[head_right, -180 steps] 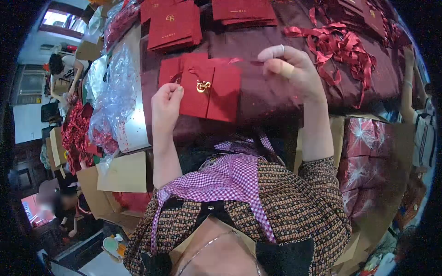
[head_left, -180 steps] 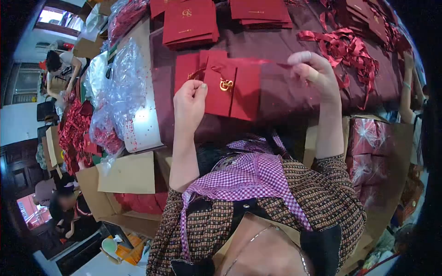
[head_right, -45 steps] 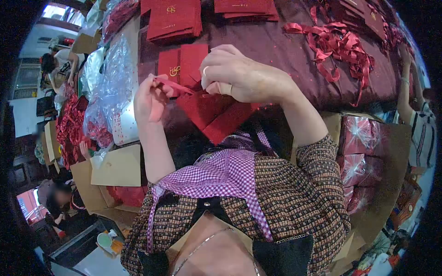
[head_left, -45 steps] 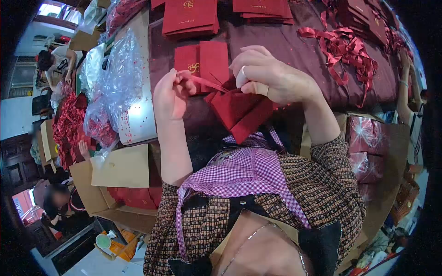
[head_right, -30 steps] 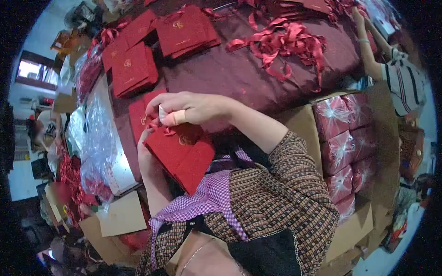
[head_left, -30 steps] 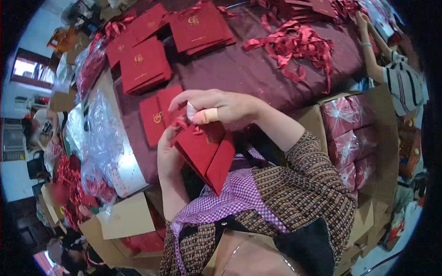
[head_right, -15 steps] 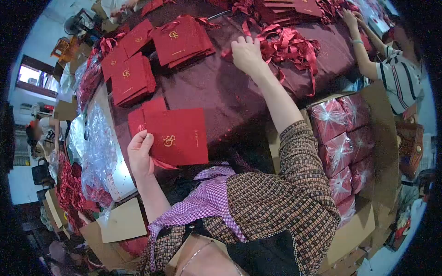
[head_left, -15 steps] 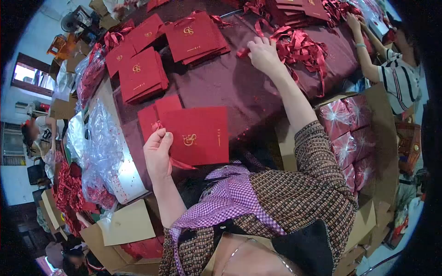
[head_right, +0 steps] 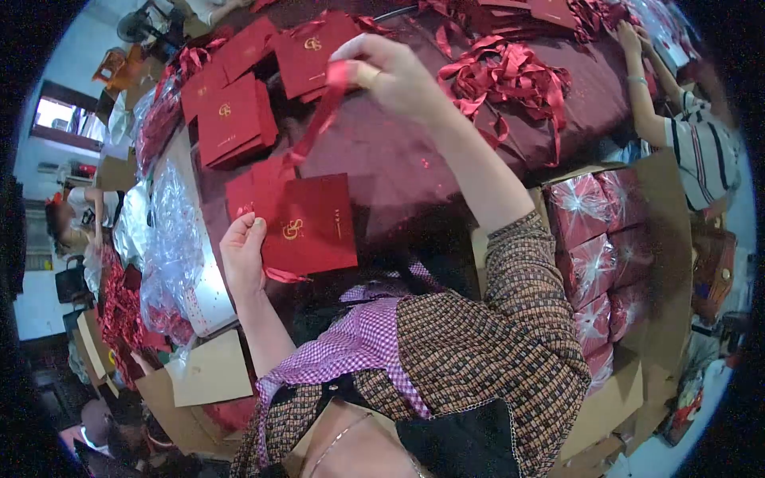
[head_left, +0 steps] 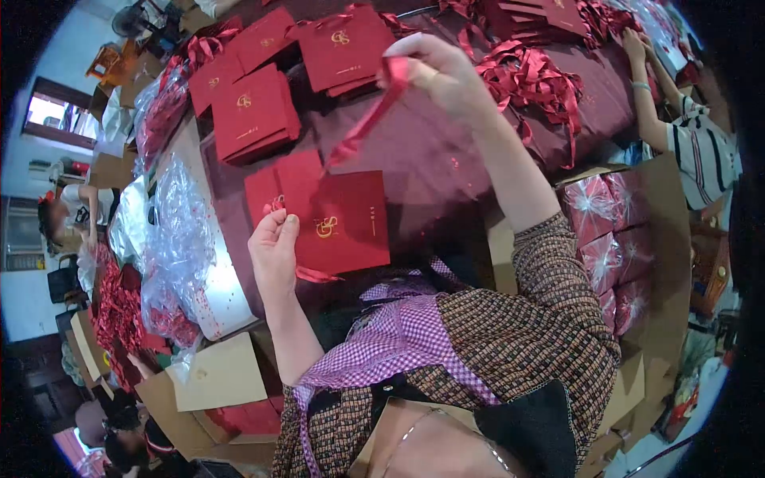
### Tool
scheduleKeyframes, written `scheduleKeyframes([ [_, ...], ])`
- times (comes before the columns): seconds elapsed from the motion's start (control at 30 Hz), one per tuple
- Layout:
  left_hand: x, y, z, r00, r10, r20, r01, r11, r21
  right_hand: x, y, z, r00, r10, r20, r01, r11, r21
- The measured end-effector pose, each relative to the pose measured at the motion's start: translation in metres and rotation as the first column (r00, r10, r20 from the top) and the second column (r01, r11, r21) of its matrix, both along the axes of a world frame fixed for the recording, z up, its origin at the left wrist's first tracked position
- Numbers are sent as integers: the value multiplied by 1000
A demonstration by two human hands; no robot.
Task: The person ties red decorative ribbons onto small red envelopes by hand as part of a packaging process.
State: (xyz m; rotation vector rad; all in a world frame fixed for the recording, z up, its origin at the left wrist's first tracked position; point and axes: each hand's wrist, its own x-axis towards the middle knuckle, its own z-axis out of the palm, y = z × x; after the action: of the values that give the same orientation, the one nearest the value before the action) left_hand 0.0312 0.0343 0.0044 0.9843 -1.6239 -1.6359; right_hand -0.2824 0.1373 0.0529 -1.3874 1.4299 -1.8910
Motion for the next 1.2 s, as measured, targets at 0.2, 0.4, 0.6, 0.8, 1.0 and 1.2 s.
scheduleKeyframes([
  [0.2,2,-2,-9,997,-44,64,46,999,-30,-45,17,-59,849,-143,-508,352,871,344],
  [0.4,1,-2,-8,998,-38,46,36,999,33,-52,51,-65,653,-354,-670,620,757,204],
  [0.6,0,-4,-11,1000,-22,20,21,997,76,-17,72,-47,742,-64,-667,271,939,211],
  [0.8,-2,-3,-9,999,-32,4,31,996,89,25,65,-75,574,146,-806,239,912,335],
  [1.0,1,2,-5,999,-48,-7,49,996,77,39,52,-72,771,22,-636,174,954,244],
  [1.2,-5,10,6,994,-96,-48,98,994,37,98,22,-51,884,-49,-465,118,986,120],
])
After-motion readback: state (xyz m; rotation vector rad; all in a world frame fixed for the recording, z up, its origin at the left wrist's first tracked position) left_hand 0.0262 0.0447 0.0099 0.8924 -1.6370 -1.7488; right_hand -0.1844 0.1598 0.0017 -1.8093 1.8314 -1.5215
